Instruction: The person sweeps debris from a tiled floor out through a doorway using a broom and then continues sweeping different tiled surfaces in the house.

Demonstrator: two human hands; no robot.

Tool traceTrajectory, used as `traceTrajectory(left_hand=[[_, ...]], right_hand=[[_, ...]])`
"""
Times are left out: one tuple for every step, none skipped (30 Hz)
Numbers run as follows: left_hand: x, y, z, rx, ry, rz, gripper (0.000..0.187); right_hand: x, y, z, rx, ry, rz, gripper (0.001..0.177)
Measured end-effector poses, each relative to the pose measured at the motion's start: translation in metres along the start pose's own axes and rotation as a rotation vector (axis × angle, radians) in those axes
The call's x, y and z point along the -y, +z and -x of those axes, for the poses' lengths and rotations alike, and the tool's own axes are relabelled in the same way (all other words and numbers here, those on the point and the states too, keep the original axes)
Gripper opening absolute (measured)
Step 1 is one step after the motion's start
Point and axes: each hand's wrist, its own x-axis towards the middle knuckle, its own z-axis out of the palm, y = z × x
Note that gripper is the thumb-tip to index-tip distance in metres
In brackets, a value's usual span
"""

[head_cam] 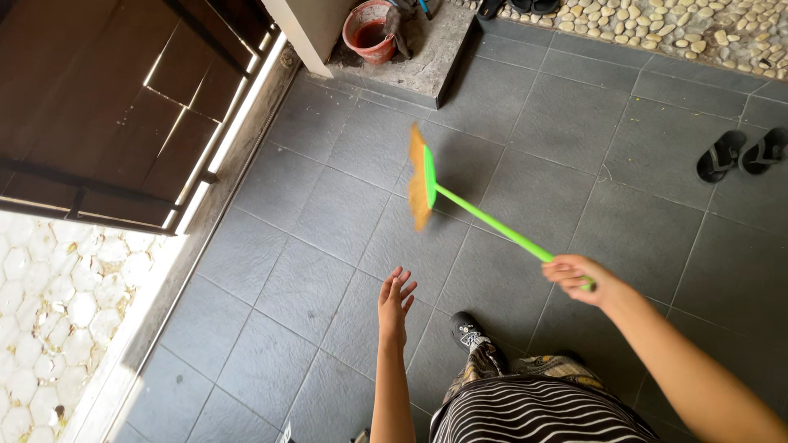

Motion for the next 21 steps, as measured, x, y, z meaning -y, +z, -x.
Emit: traceTrajectory(left_hand=[[-0.007,0.001,-0.005,0.003,0.005,-0.014,0.042],[-0.015,0.002,-0.009,0.004,0.011,-0.027,0.042],[-0.022,0.002,-0.014,0.004,0.018,-0.039,0.042],[-0.027,0.002,-0.016,0.013,0.031,-0.035,0.042],[-0.031,0.001,-0.019,0.022,0.043,-0.031,0.042],[-0.033,0.002,-0.021,0.033,0.056,-0.027,0.043],[-0.032,0.003,-0.021,0.031,0.035,-0.023,0.043],[-0.034,0.003,-0.024,0.027,0.023,-0.018,0.043],[-0.036,0.004,-0.026,0.024,0.011,-0.014,0.044],[-0.036,0.005,-0.027,0.024,0.006,-0.013,0.044],[-0.035,0.006,-0.027,0.024,0.002,-0.013,0.043],[-0.034,0.007,-0.025,0.018,-0.006,-0.015,0.043],[-0.033,0.008,-0.023,0.005,-0.020,-0.030,0.044],[-0.033,0.009,-0.021,-0.011,-0.029,-0.043,0.044],[-0.034,0.011,-0.020,-0.027,-0.037,-0.055,0.044],[-0.035,0.011,-0.016,-0.036,-0.031,-0.050,0.044],[-0.036,0.010,-0.013,-0.044,-0.026,-0.045,0.044],[-0.038,0.012,-0.013,-0.052,-0.014,-0.036,0.044],[-0.040,0.014,-0.013,-0.058,-0.019,-0.025,0.044],[-0.043,0.016,-0.013,-0.062,-0.021,-0.017,0.044],[-0.046,0.018,-0.016,-0.066,-0.024,-0.009,0.045]], right_hand=[[0.009,0.001,0.017,0.055,-0.026,-0.076,0.020],[0.014,0.000,0.033,-0.004,-0.071,-0.183,0.022],[0.018,-0.001,0.048,-0.063,-0.115,-0.290,0.028],[0.021,-0.005,0.063,-0.015,-0.162,-0.351,0.025],[0.024,-0.011,0.076,0.034,-0.208,-0.411,0.022],[0.025,-0.018,0.086,-0.020,-0.255,-0.358,0.019],[0.024,-0.027,0.095,-0.076,-0.300,-0.304,0.017],[0.029,-0.036,0.098,-0.124,-0.345,-0.246,0.014],[0.032,-0.044,0.097,-0.190,-0.369,-0.194,0.013],[0.033,-0.053,0.094,-0.258,-0.390,-0.143,0.017],[0.036,-0.062,0.091,-0.326,-0.410,-0.092,0.023],[0.041,-0.071,0.088,-0.379,-0.354,-0.097,0.025],[0.048,-0.078,0.084,-0.431,-0.298,-0.102,0.028],[0.059,-0.083,0.077,-0.477,-0.241,-0.102,0.030],[0.071,-0.086,0.069,-0.502,-0.244,-0.137,0.030],[0.080,-0.089,0.063,-0.530,-0.244,-0.177,0.031],[0.084,-0.093,0.058,-0.559,-0.244,-0.216,0.032],[0.089,-0.096,0.052,-0.557,-0.203,-0.295,0.028],[0.092,-0.099,0.045,-0.554,-0.162,-0.374,0.025],[0.091,-0.100,0.034,-0.548,-0.122,-0.455,0.022],[0.086,-0.099,0.021,-0.518,-0.073,-0.444,0.025]])
